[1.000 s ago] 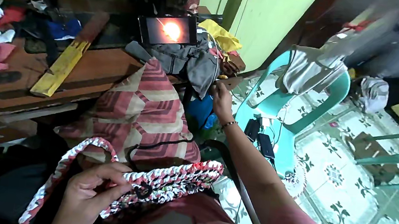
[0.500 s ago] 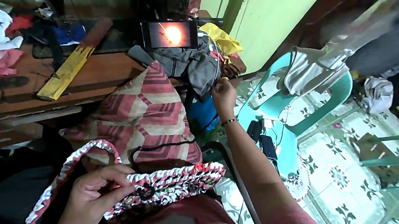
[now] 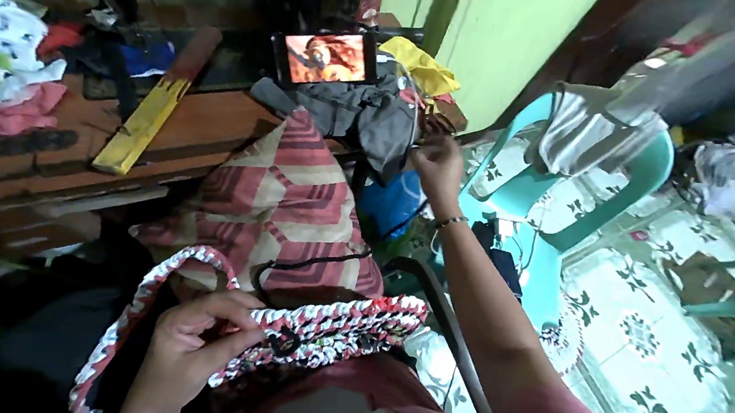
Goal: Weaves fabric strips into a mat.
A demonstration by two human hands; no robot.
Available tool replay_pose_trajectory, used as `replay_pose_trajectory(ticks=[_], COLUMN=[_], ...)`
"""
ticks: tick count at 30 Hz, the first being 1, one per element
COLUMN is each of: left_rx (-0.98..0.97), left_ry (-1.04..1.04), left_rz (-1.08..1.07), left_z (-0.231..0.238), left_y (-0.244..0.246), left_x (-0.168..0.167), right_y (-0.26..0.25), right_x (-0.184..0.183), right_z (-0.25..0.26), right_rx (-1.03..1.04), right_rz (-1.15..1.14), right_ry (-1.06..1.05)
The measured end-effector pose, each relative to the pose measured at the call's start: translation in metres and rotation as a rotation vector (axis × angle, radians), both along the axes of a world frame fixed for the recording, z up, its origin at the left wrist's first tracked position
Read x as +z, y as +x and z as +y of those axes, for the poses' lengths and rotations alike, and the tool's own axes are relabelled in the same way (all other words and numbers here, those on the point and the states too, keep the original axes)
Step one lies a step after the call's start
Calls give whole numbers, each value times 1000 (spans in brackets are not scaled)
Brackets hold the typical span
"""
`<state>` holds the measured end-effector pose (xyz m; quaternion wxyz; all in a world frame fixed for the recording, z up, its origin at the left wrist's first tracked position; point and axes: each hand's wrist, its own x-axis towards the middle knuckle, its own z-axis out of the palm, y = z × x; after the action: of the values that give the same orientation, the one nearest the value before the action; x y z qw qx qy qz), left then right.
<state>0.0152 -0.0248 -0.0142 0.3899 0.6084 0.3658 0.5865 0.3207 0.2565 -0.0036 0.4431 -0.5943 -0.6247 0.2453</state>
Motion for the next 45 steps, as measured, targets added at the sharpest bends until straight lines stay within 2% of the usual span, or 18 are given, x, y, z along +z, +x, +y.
replay_pose_trajectory(ticks=[2, 3, 5, 8, 10, 11, 18, 19, 21, 24, 27, 33, 36, 40, 45], left_rx=[8, 26, 46, 23, 2, 4, 91, 84, 51, -4, 0, -68, -36, 27, -7], left_ry=[1, -6, -15, 44, 93, 101, 46, 29, -1, 4, 11, 5, -8, -42, -17], left_rz=[7, 21, 65, 115, 145, 156, 172, 165, 140, 95, 88, 81, 81, 48, 12], left_z=[1, 2, 5, 16, 24, 27, 26, 26, 26, 24, 24, 29, 32, 29, 32], left_y=[1, 2, 5, 14, 19, 21, 22, 22, 22, 21, 19, 21, 20, 15, 16], left_x=[3, 5, 10, 19, 26, 29, 29, 29, 30, 32, 29, 27, 24, 18, 16], right_y=[-2, -7, -21, -45, -65, -72, -75, -74, -71, -62, -49, -48, -51, -52, -50], right_x=[7, 13, 29, 39, 38, 37, 22, 21, 22, 23, 18, 13, 12, 18, 12], right_z=[-21, -37, -75, -101, -102, -102, -105, -108, -111, -98, -75, -66, -64, -75, -54], right_rx=[127, 259, 646, 1294, 1557, 1605, 1532, 1496, 1362, 1008, 726, 479, 466, 751, 584], right_rz=[31, 80, 210, 190, 121, 98, 179, 175, 78, -93, -183, -324, -332, -232, -300], right_ry=[136, 143, -13, -337, -456, -481, -577, -522, -272, 50, 185, 359, 367, 290, 267])
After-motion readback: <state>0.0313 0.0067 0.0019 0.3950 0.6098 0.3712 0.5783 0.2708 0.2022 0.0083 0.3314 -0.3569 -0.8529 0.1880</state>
